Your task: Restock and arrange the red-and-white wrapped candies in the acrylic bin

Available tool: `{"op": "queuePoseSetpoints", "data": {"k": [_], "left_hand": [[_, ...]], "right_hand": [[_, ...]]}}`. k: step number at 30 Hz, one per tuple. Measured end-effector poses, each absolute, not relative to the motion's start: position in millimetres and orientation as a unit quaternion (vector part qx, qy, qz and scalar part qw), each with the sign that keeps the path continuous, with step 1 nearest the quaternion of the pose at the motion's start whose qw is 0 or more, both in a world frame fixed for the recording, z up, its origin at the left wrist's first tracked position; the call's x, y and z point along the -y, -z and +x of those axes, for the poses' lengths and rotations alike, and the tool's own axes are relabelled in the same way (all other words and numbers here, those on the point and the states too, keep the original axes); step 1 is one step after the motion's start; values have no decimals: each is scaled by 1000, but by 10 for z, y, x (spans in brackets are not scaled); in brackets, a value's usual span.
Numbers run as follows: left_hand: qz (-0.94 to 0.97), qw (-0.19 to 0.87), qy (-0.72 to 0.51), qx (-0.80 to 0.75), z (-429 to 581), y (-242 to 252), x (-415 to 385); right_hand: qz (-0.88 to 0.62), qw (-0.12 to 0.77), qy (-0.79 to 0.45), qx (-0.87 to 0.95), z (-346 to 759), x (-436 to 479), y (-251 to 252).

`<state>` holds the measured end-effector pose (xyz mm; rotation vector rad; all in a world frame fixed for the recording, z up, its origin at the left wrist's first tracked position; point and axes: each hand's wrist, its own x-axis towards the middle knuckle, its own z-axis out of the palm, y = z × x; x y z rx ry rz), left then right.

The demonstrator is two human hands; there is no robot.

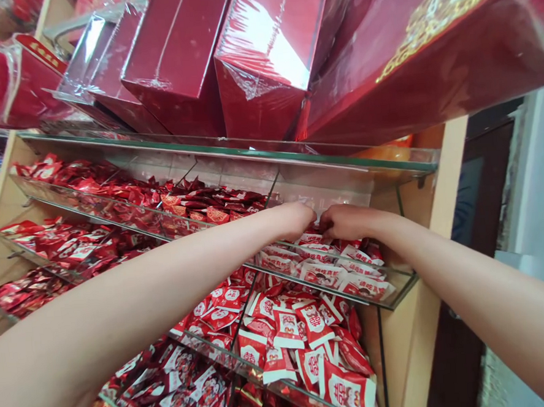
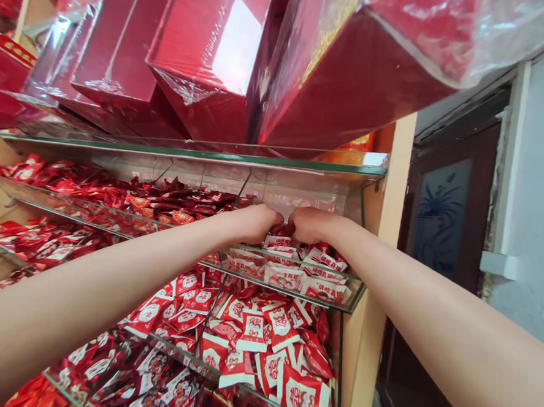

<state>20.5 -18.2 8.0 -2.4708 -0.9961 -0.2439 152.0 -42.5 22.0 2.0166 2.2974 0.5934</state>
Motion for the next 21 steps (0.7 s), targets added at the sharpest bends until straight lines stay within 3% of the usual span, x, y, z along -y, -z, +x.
{"op": "queuePoseSetpoints", "data": {"k": [10, 15, 21], "left_hand": [[-922, 123, 71, 360, 105, -239, 290], [-932, 184, 99, 296, 209, -134, 99], [-935, 172, 94, 294, 261, -125, 22]], "right_hand": [[715, 130, -218, -651, 1443, 542, -219], [708, 39, -263, -654, 1497, 553, -361], [683, -133, -360, -622, 1548, 443, -343]]}}
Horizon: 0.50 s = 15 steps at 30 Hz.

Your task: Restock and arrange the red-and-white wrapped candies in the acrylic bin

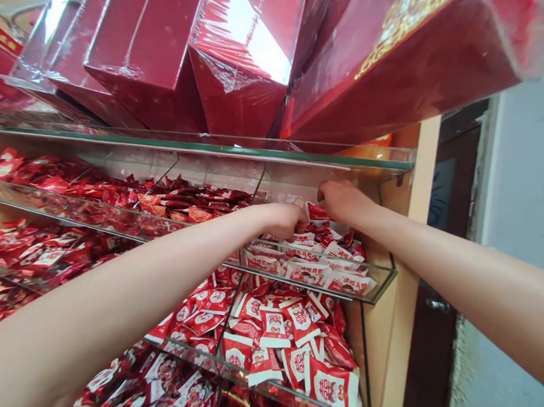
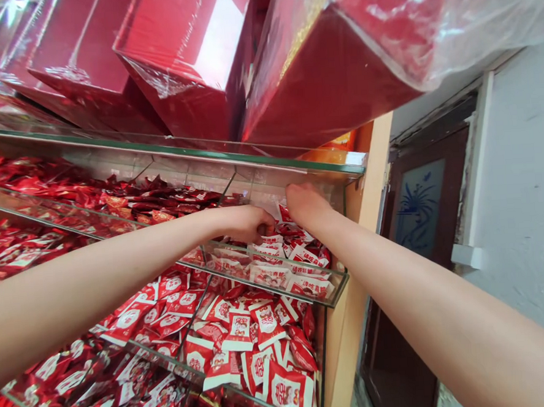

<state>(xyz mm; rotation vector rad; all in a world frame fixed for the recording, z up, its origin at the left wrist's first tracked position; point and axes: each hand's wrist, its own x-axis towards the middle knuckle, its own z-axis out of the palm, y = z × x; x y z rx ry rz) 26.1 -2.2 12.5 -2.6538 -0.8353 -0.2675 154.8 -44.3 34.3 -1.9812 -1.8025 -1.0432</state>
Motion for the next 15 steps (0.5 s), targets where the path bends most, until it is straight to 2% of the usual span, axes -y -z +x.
{"op": "queuePoseSetpoints", "data": {"k": [2, 4, 7, 10, 12, 15], "left_hand": [[-941, 151, 96, 288, 215, -167, 27], [-939, 136, 104, 298, 159, -205, 21], [-913, 199, 188, 302, 116, -221, -11], [-907, 251, 246, 230, 177, -184, -54], [-927, 228, 205, 214, 260, -156, -74], [-945, 162, 114, 259, 372, -146, -109]], "right_hand": [[-670, 122, 328, 654, 1547, 413, -298], [-654, 76, 268, 703, 1544, 417, -280], [-658, 34, 236, 714, 1529, 478, -304], [-711, -39, 206, 671, 1492, 535, -323], [-724, -103, 155, 664, 1467, 534, -310], [-709, -129, 145, 678, 1454, 467, -271]]}}
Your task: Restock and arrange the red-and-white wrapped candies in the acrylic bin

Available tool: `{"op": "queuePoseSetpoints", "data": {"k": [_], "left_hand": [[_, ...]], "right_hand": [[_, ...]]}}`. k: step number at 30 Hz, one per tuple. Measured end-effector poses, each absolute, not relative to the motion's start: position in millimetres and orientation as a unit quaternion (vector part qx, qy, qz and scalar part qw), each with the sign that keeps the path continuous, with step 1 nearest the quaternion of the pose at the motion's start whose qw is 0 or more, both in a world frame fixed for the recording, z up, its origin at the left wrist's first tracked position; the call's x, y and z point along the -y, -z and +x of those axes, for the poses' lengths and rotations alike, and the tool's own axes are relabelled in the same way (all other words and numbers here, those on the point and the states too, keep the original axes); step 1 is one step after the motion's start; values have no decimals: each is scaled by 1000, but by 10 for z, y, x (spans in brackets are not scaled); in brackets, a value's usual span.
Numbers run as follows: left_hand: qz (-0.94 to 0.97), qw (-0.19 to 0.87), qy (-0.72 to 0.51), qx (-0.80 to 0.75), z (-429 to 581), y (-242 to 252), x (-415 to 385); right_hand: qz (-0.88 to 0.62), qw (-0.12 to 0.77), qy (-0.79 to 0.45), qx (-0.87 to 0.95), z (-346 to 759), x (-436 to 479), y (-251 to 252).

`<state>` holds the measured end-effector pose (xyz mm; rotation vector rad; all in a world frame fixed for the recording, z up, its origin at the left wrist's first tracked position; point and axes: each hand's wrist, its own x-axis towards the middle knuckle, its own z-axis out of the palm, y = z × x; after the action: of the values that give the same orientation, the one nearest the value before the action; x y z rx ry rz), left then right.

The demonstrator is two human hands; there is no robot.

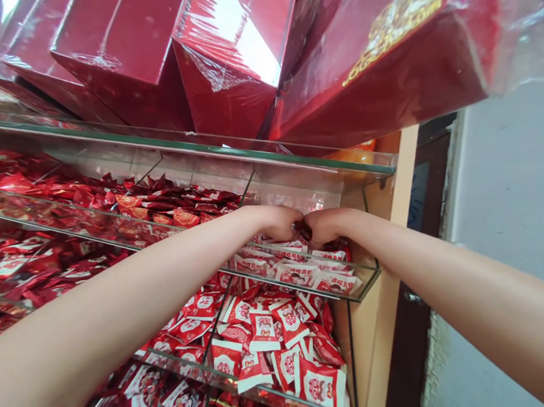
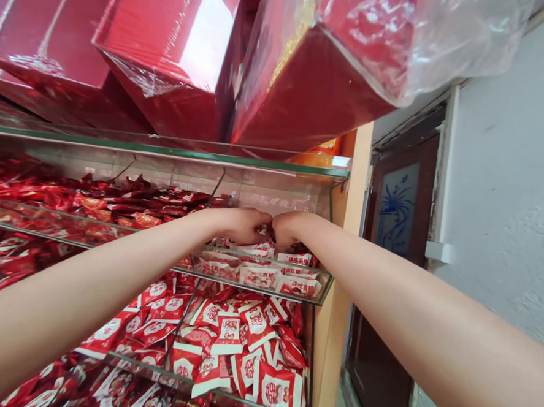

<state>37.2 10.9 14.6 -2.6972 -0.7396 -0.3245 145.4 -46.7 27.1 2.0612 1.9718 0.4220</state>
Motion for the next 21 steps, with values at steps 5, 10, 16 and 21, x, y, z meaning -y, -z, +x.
{"op": "queuePoseSetpoints", "data": {"k": [5, 10, 16, 21], "left_hand": [[-953, 136, 115, 247, 410, -163, -255], [-947, 107, 203, 224, 409, -106, -325], [-909, 92, 266, 307, 406, -136, -287], [-857, 142, 309, 388, 333, -200, -349]], "right_hand": [[723, 100, -85, -679, 1524, 312, -226], [725, 89, -55, -681, 1595, 264, -214], [743, 23, -37, -668, 1543, 310, -230], [712, 73, -149, -683, 1509, 276, -180]]}}
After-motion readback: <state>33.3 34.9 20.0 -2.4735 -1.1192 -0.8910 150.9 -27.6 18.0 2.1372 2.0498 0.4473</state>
